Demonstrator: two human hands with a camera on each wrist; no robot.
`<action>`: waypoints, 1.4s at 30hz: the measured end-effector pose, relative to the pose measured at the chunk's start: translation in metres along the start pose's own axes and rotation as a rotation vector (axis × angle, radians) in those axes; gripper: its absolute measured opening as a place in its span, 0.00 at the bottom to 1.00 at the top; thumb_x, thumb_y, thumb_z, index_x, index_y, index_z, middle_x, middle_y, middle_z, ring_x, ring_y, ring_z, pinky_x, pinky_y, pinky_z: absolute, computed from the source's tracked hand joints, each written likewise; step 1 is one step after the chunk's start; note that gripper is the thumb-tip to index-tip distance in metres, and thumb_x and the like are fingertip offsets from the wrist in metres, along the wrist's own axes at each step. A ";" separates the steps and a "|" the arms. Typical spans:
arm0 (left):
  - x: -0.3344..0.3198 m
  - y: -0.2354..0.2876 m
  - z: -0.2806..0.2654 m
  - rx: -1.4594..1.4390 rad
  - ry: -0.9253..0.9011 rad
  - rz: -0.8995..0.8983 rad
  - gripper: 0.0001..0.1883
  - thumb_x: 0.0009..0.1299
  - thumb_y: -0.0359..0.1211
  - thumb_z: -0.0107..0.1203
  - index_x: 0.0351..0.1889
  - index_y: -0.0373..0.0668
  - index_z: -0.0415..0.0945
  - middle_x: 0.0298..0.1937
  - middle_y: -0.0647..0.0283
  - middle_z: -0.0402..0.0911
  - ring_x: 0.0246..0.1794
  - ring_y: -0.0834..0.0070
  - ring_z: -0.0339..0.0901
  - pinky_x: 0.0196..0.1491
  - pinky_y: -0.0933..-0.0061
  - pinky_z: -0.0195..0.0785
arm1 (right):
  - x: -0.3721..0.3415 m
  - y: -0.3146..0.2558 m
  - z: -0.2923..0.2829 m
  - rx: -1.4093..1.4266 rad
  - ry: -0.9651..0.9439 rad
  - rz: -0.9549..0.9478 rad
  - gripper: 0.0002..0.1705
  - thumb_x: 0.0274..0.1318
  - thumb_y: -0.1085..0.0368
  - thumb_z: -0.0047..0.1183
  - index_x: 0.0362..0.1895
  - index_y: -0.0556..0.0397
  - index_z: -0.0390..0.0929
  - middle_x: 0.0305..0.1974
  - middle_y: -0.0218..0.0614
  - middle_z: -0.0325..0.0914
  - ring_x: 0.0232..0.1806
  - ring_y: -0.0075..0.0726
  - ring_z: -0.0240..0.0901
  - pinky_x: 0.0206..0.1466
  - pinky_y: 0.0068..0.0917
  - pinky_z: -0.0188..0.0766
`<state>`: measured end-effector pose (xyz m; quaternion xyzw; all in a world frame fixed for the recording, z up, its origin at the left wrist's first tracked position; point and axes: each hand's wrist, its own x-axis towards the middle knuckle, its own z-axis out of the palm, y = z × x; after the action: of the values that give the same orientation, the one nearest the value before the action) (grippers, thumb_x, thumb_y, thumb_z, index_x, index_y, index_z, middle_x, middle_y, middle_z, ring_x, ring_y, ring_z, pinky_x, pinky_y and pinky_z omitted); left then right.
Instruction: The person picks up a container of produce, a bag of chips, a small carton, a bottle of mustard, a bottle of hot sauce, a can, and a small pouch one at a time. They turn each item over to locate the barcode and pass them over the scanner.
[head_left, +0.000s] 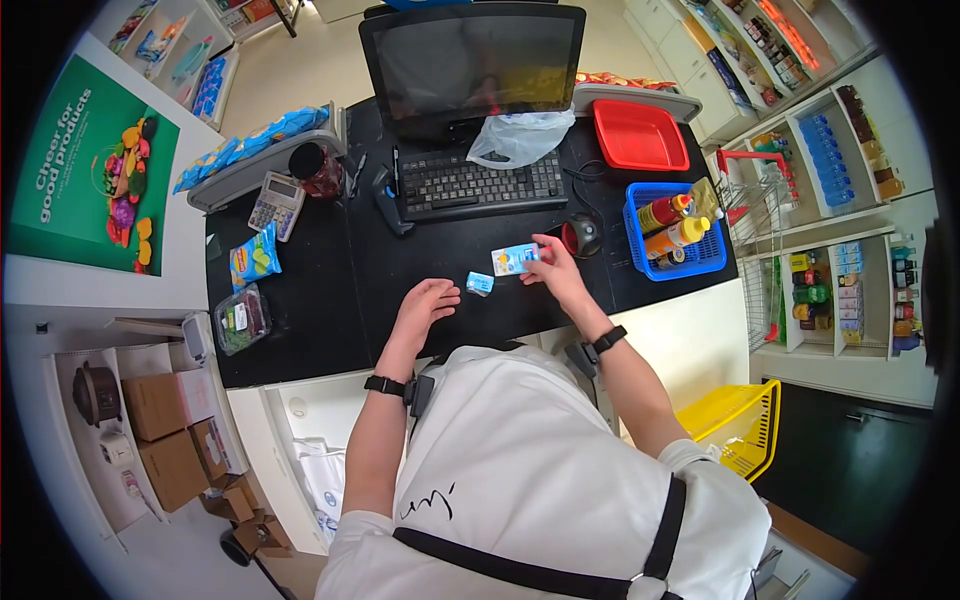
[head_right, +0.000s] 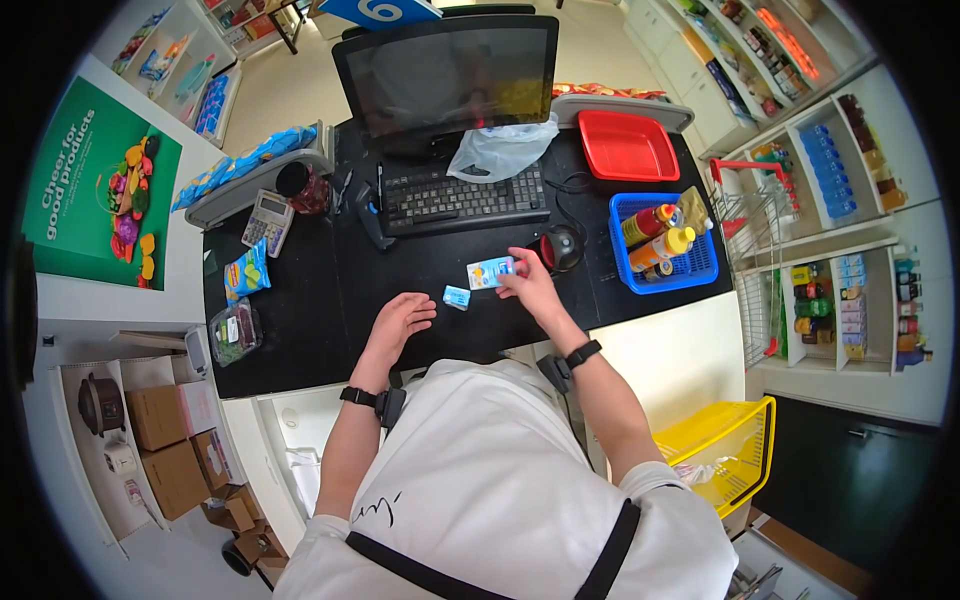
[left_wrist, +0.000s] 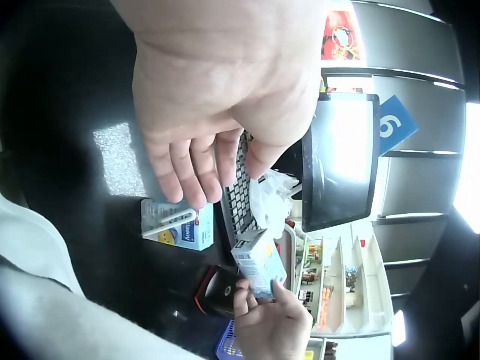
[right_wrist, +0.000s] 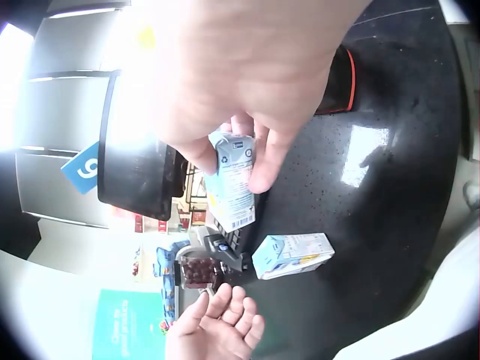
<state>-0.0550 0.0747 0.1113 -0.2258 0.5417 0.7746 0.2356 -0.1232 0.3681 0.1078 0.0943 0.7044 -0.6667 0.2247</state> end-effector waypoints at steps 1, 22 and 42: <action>0.000 0.004 0.004 0.015 -0.021 0.006 0.15 0.81 0.38 0.53 0.56 0.39 0.77 0.53 0.57 0.84 0.53 0.69 0.83 0.55 0.69 0.77 | -0.008 -0.007 -0.005 0.151 -0.030 -0.002 0.28 0.59 0.78 0.58 0.63 0.52 0.71 0.52 0.39 0.80 0.55 0.36 0.80 0.56 0.33 0.80; 0.007 0.033 0.061 0.052 -0.286 0.052 0.16 0.84 0.36 0.49 0.61 0.35 0.70 0.53 0.52 0.82 0.52 0.65 0.85 0.55 0.67 0.79 | -0.045 -0.014 0.001 0.294 -0.193 -0.299 0.22 0.56 0.89 0.52 0.48 0.51 0.75 0.61 0.36 0.74 0.59 0.27 0.76 0.61 0.25 0.73; 0.014 0.031 0.061 0.076 -0.254 0.037 0.15 0.84 0.39 0.49 0.57 0.37 0.71 0.51 0.52 0.84 0.51 0.65 0.85 0.54 0.67 0.79 | -0.040 -0.011 0.001 0.309 -0.192 -0.256 0.23 0.57 0.85 0.56 0.54 0.53 0.74 0.52 0.33 0.78 0.56 0.27 0.77 0.60 0.25 0.75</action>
<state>-0.0911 0.1242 0.1447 -0.1069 0.5406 0.7800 0.2966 -0.0926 0.3732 0.1354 -0.0263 0.5754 -0.7957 0.1872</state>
